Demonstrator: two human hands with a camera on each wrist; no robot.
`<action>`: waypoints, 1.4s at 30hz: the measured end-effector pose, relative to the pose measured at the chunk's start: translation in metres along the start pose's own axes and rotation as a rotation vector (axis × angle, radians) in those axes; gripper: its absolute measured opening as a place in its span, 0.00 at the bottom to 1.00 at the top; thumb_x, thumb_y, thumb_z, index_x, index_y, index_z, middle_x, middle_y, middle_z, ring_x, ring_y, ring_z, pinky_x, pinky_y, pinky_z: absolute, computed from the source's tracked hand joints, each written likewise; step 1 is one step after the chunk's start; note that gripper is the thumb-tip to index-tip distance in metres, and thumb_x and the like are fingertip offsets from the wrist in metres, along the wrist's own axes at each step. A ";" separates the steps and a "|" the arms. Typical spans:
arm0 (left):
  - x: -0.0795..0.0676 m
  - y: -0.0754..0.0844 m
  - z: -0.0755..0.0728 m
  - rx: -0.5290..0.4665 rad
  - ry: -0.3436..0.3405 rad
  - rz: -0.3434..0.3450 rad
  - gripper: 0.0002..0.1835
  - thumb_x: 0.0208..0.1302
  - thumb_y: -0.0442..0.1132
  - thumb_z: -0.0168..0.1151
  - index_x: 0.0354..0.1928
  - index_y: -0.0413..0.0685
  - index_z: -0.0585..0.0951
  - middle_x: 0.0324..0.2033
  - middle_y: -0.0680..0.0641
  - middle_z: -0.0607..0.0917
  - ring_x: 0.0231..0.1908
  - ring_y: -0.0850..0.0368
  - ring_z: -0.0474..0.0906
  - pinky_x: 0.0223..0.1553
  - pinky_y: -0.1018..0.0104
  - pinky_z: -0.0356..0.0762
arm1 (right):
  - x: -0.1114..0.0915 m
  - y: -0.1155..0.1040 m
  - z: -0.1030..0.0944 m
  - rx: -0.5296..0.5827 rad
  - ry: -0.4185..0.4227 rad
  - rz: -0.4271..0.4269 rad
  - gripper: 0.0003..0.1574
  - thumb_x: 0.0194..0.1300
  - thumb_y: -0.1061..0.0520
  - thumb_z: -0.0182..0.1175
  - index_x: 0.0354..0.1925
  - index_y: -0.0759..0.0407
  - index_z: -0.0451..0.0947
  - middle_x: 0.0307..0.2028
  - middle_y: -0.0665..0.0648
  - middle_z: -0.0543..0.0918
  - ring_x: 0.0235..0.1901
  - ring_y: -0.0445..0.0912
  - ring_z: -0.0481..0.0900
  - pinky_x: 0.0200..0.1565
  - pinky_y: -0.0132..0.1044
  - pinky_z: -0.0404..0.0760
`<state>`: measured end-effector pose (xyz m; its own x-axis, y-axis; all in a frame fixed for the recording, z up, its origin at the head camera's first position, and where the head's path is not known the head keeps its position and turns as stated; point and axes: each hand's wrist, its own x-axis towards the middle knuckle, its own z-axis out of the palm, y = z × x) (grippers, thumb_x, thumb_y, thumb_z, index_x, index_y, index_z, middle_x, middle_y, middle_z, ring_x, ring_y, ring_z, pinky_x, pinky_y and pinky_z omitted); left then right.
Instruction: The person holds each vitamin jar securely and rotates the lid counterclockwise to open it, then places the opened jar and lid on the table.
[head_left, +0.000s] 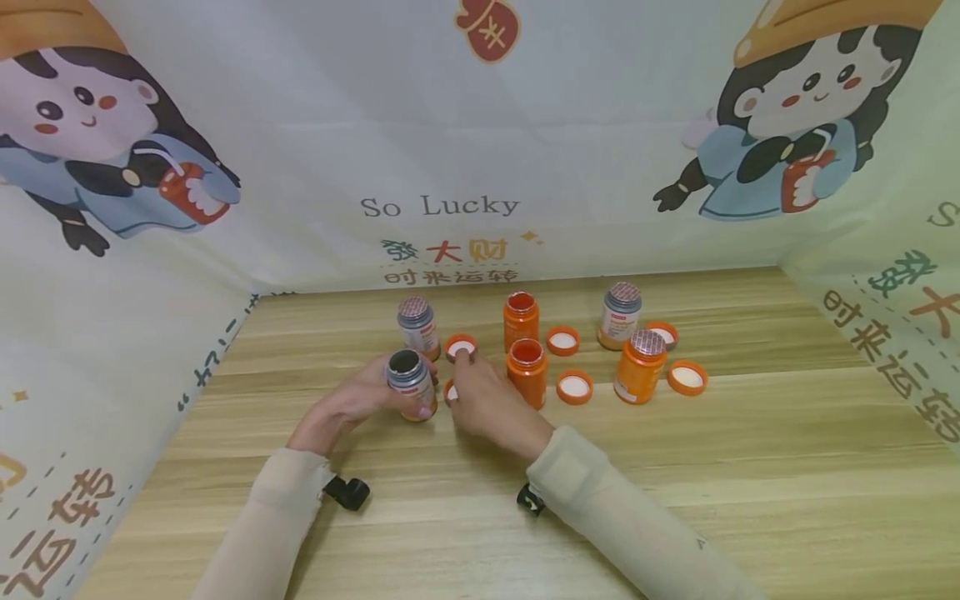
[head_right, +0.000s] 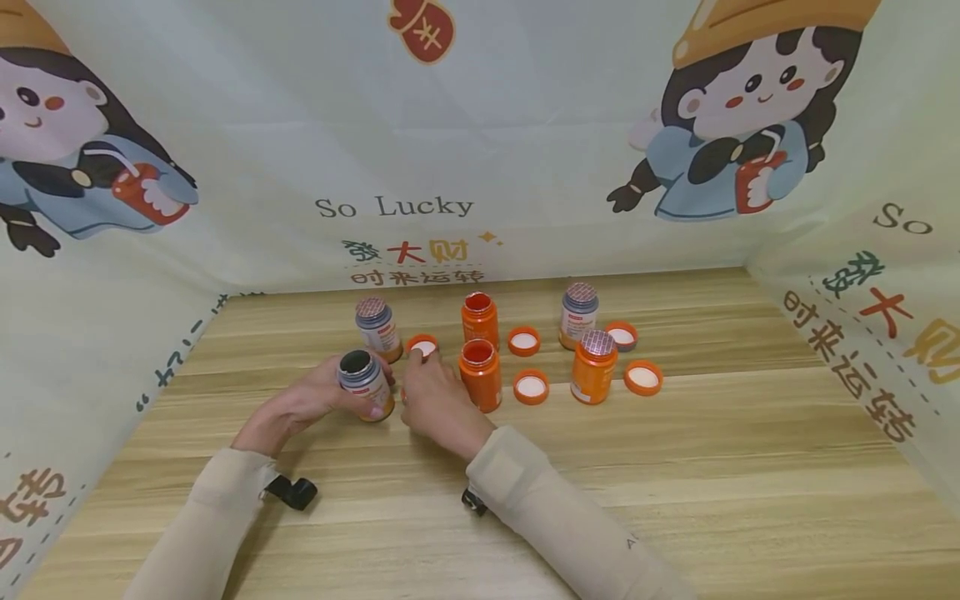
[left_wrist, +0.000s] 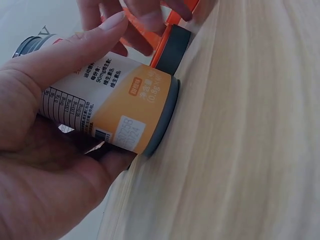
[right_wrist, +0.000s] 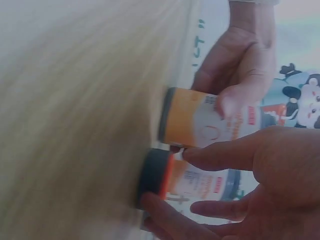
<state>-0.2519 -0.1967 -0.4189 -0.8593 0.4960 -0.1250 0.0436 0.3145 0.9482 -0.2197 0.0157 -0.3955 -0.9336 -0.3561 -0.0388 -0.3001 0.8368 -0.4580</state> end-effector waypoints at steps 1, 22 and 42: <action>0.000 0.000 0.000 0.001 0.002 0.003 0.37 0.45 0.28 0.77 0.61 0.37 0.74 0.56 0.35 0.82 0.54 0.50 0.78 0.64 0.59 0.72 | -0.001 -0.001 -0.002 0.001 0.005 0.006 0.34 0.69 0.57 0.65 0.67 0.66 0.65 0.51 0.63 0.77 0.37 0.51 0.77 0.37 0.37 0.85; -0.041 0.043 -0.040 0.487 -0.003 -0.199 0.25 0.53 0.41 0.80 0.47 0.38 0.78 0.30 0.50 0.73 0.32 0.55 0.68 0.31 0.68 0.69 | -0.037 -0.020 -0.044 0.061 0.027 -0.115 0.40 0.73 0.49 0.61 0.75 0.60 0.59 0.66 0.64 0.74 0.47 0.51 0.83 0.48 0.42 0.89; -0.053 0.101 0.012 0.371 -0.304 0.055 0.23 0.62 0.41 0.74 0.59 0.53 0.80 0.45 0.47 0.88 0.44 0.49 0.86 0.38 0.53 0.90 | -0.068 0.034 -0.068 0.053 0.225 -0.174 0.24 0.70 0.55 0.61 0.61 0.60 0.74 0.55 0.60 0.79 0.34 0.46 0.77 0.35 0.36 0.83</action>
<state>-0.1954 -0.1816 -0.3199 -0.6654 0.7165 -0.2096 0.3110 0.5213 0.7947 -0.1802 0.0968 -0.3483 -0.8905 -0.3867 0.2397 -0.4549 0.7458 -0.4867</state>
